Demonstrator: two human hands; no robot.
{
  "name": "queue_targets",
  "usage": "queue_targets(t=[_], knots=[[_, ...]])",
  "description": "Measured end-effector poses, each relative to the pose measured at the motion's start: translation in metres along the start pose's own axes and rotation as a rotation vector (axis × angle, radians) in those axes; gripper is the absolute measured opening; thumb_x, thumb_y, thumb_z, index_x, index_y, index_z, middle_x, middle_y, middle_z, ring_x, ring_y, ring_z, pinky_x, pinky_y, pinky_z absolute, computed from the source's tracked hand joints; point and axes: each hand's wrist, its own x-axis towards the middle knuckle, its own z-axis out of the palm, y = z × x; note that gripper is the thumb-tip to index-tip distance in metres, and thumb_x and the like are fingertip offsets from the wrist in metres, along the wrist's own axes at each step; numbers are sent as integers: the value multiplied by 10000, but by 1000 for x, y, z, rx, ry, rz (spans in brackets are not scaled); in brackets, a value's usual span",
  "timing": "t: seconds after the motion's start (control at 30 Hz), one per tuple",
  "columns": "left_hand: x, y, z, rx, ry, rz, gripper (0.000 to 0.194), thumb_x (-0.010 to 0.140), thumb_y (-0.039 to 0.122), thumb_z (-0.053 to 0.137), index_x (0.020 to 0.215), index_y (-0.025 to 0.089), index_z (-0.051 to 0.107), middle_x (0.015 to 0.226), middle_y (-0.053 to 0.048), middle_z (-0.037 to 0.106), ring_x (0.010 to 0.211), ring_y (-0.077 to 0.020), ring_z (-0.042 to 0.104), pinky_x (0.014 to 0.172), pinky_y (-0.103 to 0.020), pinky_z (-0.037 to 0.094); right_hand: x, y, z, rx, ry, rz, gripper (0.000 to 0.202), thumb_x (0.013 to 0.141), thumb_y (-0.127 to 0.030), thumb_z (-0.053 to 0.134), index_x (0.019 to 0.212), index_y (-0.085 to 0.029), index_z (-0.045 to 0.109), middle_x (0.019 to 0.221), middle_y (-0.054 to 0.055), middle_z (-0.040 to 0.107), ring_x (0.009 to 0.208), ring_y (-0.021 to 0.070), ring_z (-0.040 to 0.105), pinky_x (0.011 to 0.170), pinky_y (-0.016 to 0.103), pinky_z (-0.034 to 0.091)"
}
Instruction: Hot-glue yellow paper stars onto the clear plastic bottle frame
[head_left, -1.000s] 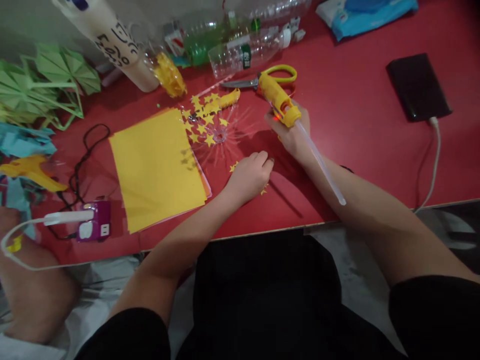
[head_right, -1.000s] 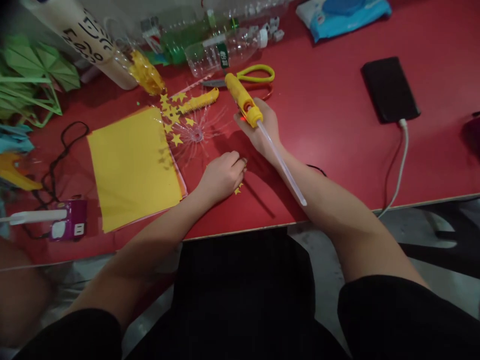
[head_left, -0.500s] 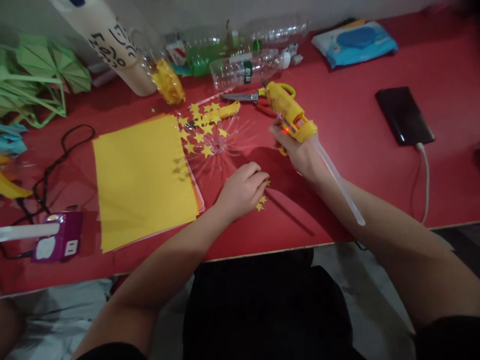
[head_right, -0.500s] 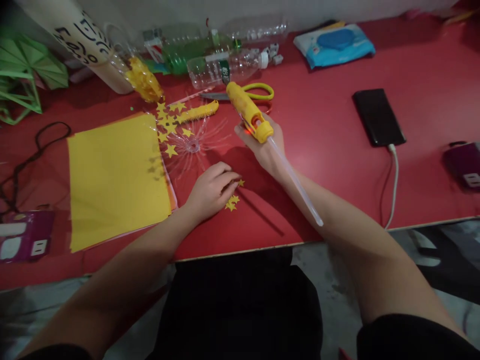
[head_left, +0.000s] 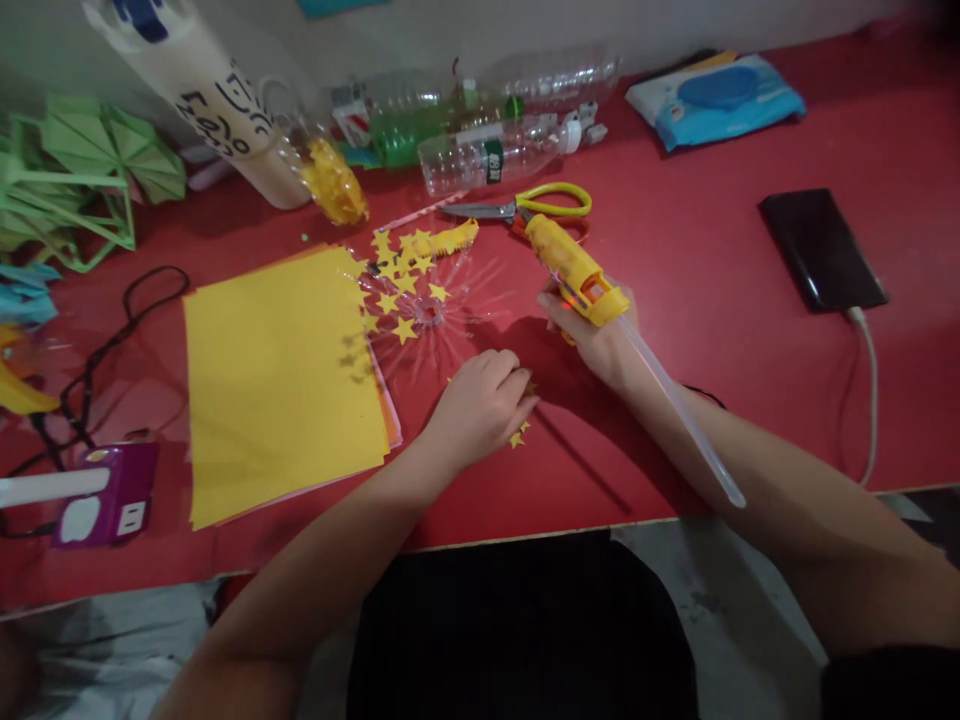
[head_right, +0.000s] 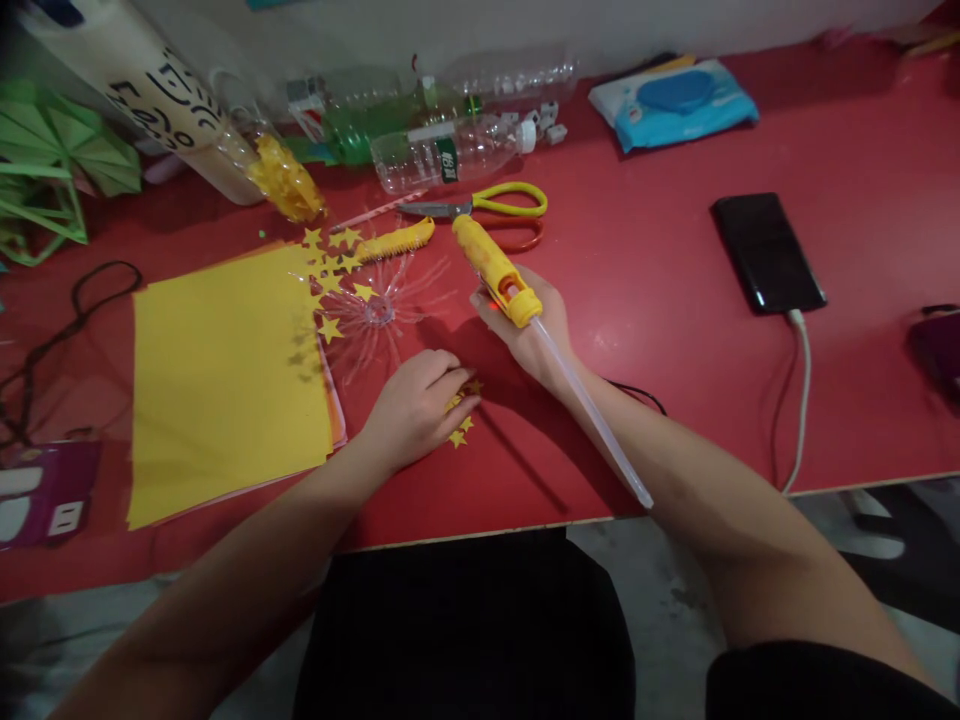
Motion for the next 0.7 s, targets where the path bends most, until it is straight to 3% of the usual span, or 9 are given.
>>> queue_targets(t=[0.1,0.33,0.53,0.7], knots=[[3,1,-1,44,-4,15,220,927,286,532,819,117,623,844,-107,612,746,-208,558,650,-331,434,1,0,-1,1,-2,7,361,688,-569,689,720,-241,541,635,-7,518,628,171,524,667,356,483],[6,13,2,229,113,122,278,871,35,438,641,159,533,642,-67,537,593,-191,495,524,-316,351,0,-3,-1,31,16,2,397,677,-600,677,727,-231,540,583,-36,482,572,136,446,608,313,436],[2,10,-3,218,77,90,225,892,136,490,674,161,539,689,-64,559,626,-188,509,553,-320,380,0,0,-4,-23,-11,-83,356,719,-561,678,750,-229,552,655,-10,543,632,155,494,684,325,437],[2,12,-6,248,129,135,276,877,47,463,637,167,524,631,-56,537,588,-188,490,517,-318,333,0,0,-5,-24,-48,-87,346,701,-547,709,741,-244,546,677,-13,539,670,161,509,716,325,445]])
